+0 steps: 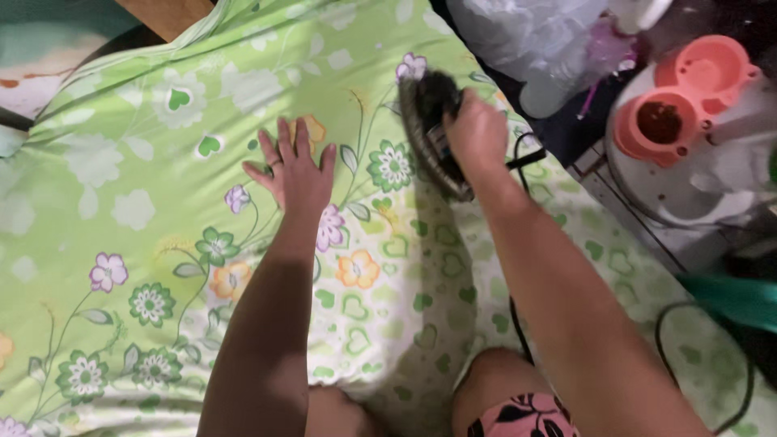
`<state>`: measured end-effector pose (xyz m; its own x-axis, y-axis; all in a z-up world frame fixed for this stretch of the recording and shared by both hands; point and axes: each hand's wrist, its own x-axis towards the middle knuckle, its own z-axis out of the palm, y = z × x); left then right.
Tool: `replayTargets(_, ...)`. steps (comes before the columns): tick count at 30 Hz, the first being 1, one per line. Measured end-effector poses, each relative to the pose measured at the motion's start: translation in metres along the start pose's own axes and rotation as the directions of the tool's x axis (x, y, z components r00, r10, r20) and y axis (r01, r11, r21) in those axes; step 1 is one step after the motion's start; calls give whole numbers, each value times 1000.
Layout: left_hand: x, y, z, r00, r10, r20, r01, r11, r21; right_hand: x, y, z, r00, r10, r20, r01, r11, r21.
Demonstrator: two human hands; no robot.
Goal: The person irons a patterned bedsheet on a bed using an iron while holding and smoothing the fabric by hand.
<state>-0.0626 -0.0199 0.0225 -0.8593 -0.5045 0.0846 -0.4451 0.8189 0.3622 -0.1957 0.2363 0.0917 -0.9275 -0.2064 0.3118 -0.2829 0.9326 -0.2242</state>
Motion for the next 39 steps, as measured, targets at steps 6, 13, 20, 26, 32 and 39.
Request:
replayTargets(6,71,2,17,984,147,-99,-144,989,31,83,-10,25,997,13,-75,-15,1000,-28)
replayTargets(13,212,31,6,936,111,-334,-177,969,-173,136,-45,46,985,10,-174,-9,1000,4)
replayTargets(20,322,83,-7,982,-51,181,55,998,-16,135,-43,42,996,51,-73,-49,999,18)
replayTargets(26,354,83,16,943,-279,180,329,861,-388,130,-45,38,998,65,-19,-64,996,61)
replayTargets(32,365,83,28,944,-300,-139,140,742,-656,124,-46,38,998,61,3,-61,996,71)
replayTargets(39,379,102,16,996,8,-88,-24,984,-178,121,-50,39,994,104,39,-106,993,59)
